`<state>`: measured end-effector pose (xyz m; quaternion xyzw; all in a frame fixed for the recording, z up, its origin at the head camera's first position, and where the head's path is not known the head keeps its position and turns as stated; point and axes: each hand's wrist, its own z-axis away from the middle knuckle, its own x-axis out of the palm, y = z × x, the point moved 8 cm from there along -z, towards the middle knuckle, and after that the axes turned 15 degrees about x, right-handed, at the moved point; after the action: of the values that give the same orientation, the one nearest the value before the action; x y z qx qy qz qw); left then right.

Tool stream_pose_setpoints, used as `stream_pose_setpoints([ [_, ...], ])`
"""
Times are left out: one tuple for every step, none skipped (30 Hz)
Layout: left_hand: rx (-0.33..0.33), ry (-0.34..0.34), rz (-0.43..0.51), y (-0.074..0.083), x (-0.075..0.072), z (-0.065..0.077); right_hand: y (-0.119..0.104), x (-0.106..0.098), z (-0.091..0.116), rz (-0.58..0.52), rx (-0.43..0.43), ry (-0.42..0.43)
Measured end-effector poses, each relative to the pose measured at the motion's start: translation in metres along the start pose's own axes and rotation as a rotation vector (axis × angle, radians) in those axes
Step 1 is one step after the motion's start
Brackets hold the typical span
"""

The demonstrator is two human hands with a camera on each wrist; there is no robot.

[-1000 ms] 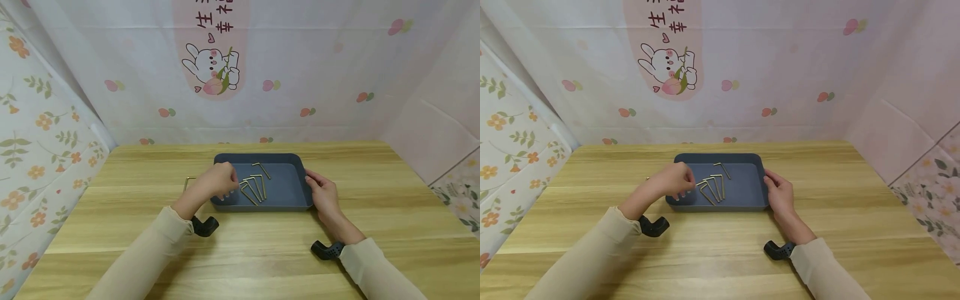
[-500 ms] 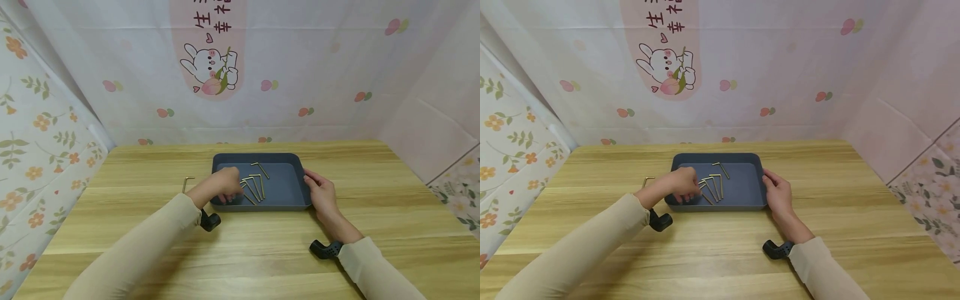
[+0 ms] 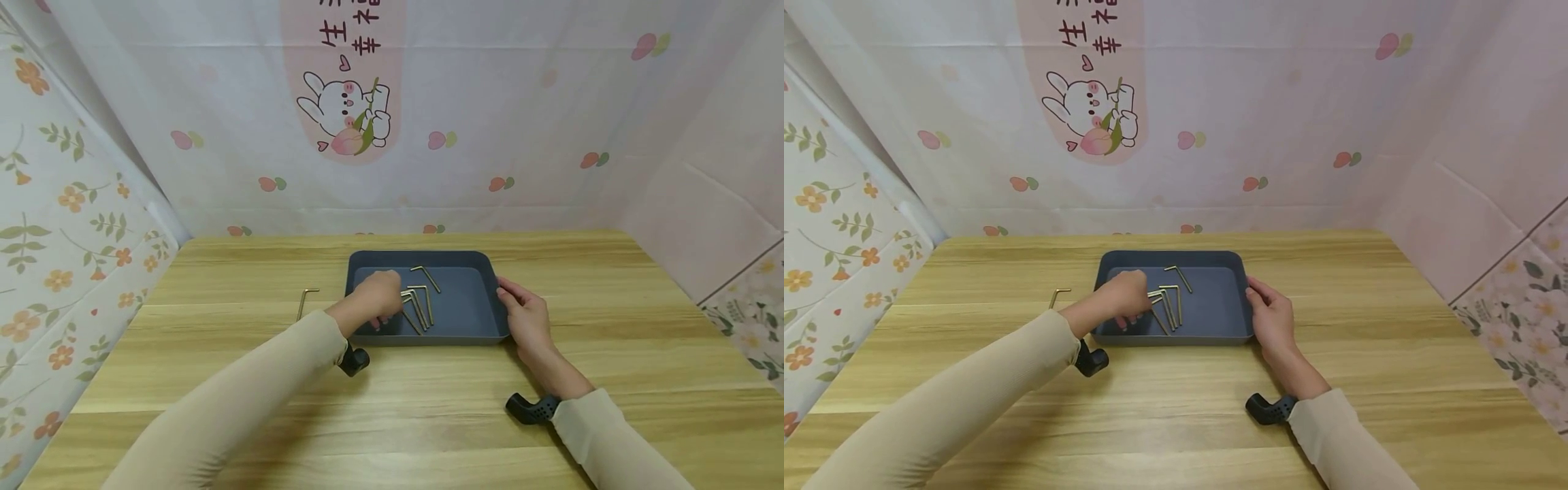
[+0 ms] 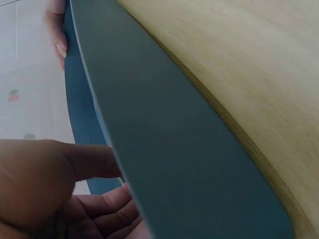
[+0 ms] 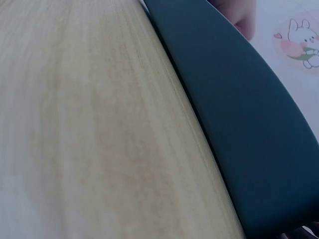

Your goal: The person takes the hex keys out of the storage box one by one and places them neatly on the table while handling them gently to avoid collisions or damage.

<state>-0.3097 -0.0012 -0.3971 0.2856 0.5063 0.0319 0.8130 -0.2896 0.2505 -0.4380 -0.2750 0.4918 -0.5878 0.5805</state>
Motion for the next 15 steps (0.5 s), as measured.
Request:
stream_pose_setpoints([
  [-0.003, 0.003, 0.001, 0.0000, 0.0005, -0.0007, 0.0000, 0.0001, 0.0000, -0.003, -0.001, -0.003],
  [-0.004, 0.007, -0.001, 0.0005, 0.0007, -0.0011, -0.0001, 0.0002, 0.0001, -0.006, -0.003, -0.005],
  [-0.003, 0.012, -0.001, 0.0011, 0.0010, -0.0015, -0.0001, -0.0001, 0.0002, -0.009, -0.003, -0.004],
  [0.000, 0.020, -0.010, 0.0019, 0.0012, -0.0020, 0.0000, -0.0005, 0.0004, -0.013, -0.004, -0.003],
  [0.005, 0.027, -0.018, 0.0029, 0.0017, -0.0026, -0.0001, -0.0007, 0.0005, -0.015, -0.006, -0.002],
  [0.012, 0.033, -0.030, 0.0038, 0.0023, -0.0034, -0.0001, -0.0008, 0.0006, -0.015, -0.006, -0.002],
  [0.018, 0.041, -0.042, 0.0047, 0.0028, -0.0041, -0.0002, -0.0008, 0.0007, -0.015, -0.006, -0.002],
  [0.022, 0.049, -0.052, 0.0056, 0.0031, -0.0047, -0.0002, -0.0008, 0.0009, -0.014, -0.006, -0.002],
  [0.025, 0.054, -0.062, 0.0062, 0.0036, -0.0056, -0.0002, -0.0006, 0.0009, -0.011, -0.005, -0.002],
  [0.025, 0.060, -0.072, 0.0064, 0.0039, -0.0066, -0.0003, -0.0002, 0.0010, -0.008, -0.004, -0.004],
  [0.023, 0.063, -0.077, 0.0067, 0.0042, -0.0074, -0.0003, -0.0001, 0.0010, -0.008, -0.004, -0.005],
  [0.021, 0.065, -0.085, 0.0068, 0.0042, -0.0081, -0.0002, 0.0000, 0.0009, -0.007, -0.002, -0.005],
  [0.019, 0.066, -0.093, 0.0070, 0.0041, -0.0087, -0.0003, 0.0002, 0.0010, -0.007, -0.002, -0.004],
  [0.017, 0.066, -0.099, 0.0072, 0.0040, -0.0091, -0.0004, 0.0004, 0.0010, -0.008, -0.002, -0.004],
  [0.015, 0.067, -0.105, 0.0071, 0.0036, -0.0098, -0.0005, 0.0006, 0.0009, -0.010, -0.003, -0.004],
])
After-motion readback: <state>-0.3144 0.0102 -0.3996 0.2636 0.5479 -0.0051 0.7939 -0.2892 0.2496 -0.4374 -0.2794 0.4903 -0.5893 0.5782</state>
